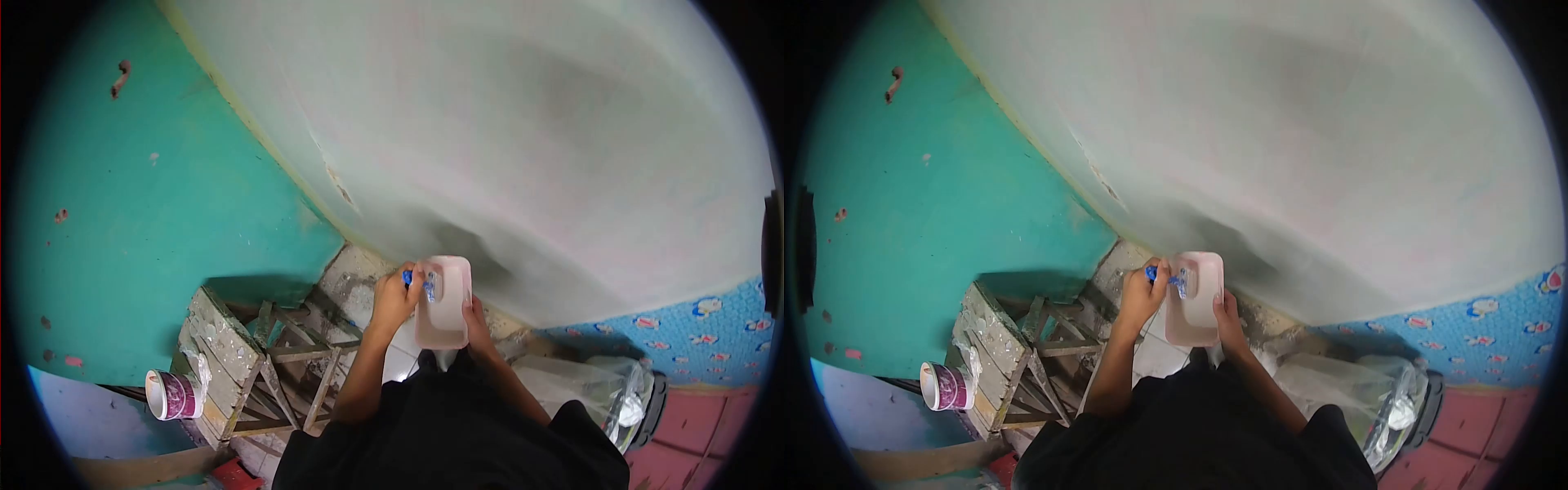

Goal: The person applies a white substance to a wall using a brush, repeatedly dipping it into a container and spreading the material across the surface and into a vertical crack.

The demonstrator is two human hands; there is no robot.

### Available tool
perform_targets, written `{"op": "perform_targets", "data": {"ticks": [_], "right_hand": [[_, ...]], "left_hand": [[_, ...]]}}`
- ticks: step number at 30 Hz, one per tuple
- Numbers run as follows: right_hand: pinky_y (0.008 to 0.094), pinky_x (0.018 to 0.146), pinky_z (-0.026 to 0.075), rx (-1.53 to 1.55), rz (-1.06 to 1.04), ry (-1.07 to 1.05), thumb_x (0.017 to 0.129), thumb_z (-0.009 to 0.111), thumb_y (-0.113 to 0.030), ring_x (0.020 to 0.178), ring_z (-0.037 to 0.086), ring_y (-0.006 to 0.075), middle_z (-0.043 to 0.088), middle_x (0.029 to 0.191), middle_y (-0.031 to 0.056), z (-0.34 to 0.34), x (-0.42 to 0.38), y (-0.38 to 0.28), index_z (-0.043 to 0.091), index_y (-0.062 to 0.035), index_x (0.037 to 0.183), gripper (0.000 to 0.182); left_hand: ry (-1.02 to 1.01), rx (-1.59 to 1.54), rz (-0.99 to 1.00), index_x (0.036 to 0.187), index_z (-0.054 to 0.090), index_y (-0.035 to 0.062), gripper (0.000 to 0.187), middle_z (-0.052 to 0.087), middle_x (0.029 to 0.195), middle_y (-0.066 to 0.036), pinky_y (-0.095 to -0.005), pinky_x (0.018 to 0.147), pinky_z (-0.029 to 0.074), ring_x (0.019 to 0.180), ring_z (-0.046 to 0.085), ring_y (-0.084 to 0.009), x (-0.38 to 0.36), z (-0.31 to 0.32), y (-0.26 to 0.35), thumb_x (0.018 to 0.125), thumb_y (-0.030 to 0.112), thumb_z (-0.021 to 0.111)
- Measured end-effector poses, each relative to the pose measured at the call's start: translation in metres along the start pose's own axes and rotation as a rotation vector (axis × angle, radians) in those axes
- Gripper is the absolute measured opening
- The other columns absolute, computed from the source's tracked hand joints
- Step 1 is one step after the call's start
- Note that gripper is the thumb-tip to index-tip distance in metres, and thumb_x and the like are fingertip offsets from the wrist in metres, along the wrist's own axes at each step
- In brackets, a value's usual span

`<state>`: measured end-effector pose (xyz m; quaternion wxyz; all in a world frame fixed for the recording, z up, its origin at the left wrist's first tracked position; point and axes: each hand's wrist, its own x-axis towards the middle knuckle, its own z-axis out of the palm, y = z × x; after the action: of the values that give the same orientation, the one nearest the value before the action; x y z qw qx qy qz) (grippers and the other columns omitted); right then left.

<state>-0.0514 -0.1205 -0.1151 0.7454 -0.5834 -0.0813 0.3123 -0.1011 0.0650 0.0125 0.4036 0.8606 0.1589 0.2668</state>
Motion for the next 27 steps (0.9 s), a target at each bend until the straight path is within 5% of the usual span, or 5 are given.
{"op": "perform_targets", "data": {"ticks": [5,11,16,19,27], "right_hand": [[0.0378,0.1,0.043,0.143,0.045,-0.022,0.104,0.04,-0.035,0.118,0.05,0.0212,0.047,0.129,0.0118,-0.023,0.021,-0.011,0.031,-0.0059,0.138,0.046],[0.037,0.097,0.044,0.117,-0.008,-0.059,0.101,0.046,-0.043,0.114,0.051,0.0222,0.048,0.126,0.0161,-0.025,0.038,-0.048,0.028,-0.0011,0.139,0.06],[0.0375,0.1,0.042,0.097,-0.008,-0.055,0.101,0.046,-0.042,0.117,0.05,0.0227,0.047,0.127,0.0171,-0.01,0.046,-0.071,0.027,-0.0007,0.14,0.06],[0.038,0.1,0.041,0.105,-0.045,-0.039,0.101,0.046,-0.041,0.118,0.049,0.0233,0.046,0.13,0.0182,0.003,0.054,-0.077,0.026,-0.0004,0.141,0.061],[0.0374,0.099,0.042,0.062,-0.076,0.104,0.101,0.048,-0.039,0.116,0.052,0.024,0.05,0.127,0.0195,0.04,0.074,-0.069,0.026,0.0008,0.141,0.061]], "left_hand": [[0.215,-0.439,-0.257,0.079,0.06,0.0023,0.028,0.051,0.059,0.004,-0.0253,0.049,0.035,0.052,0.045,-0.0074,0.012,-0.001,0.003,0.097,0.023,0.059],[0.051,-0.452,-0.239,0.086,0.064,0.0019,0.023,0.047,0.066,0.008,-0.0197,0.052,0.031,0.061,0.04,-0.0006,0.016,-0.015,0.018,0.096,0.023,0.062],[-0.319,-0.081,0.138,0.114,0.065,0.0027,0.026,0.064,0.084,-0.013,-0.0335,0.07,0.049,0.073,0.06,-0.0204,0.053,-0.072,0.067,0.091,0.015,0.065],[-0.421,0.163,0.35,0.108,0.069,0.007,0.022,0.066,0.089,-0.015,-0.039,0.071,0.05,0.079,0.063,-0.0311,0.076,-0.099,0.089,0.088,0.014,0.067],[-0.527,0.235,0.527,0.105,0.069,0.0072,0.021,0.057,0.077,-0.013,-0.0417,0.065,0.047,0.07,0.058,-0.031,0.139,-0.157,0.122,0.086,0.015,0.068]]}}
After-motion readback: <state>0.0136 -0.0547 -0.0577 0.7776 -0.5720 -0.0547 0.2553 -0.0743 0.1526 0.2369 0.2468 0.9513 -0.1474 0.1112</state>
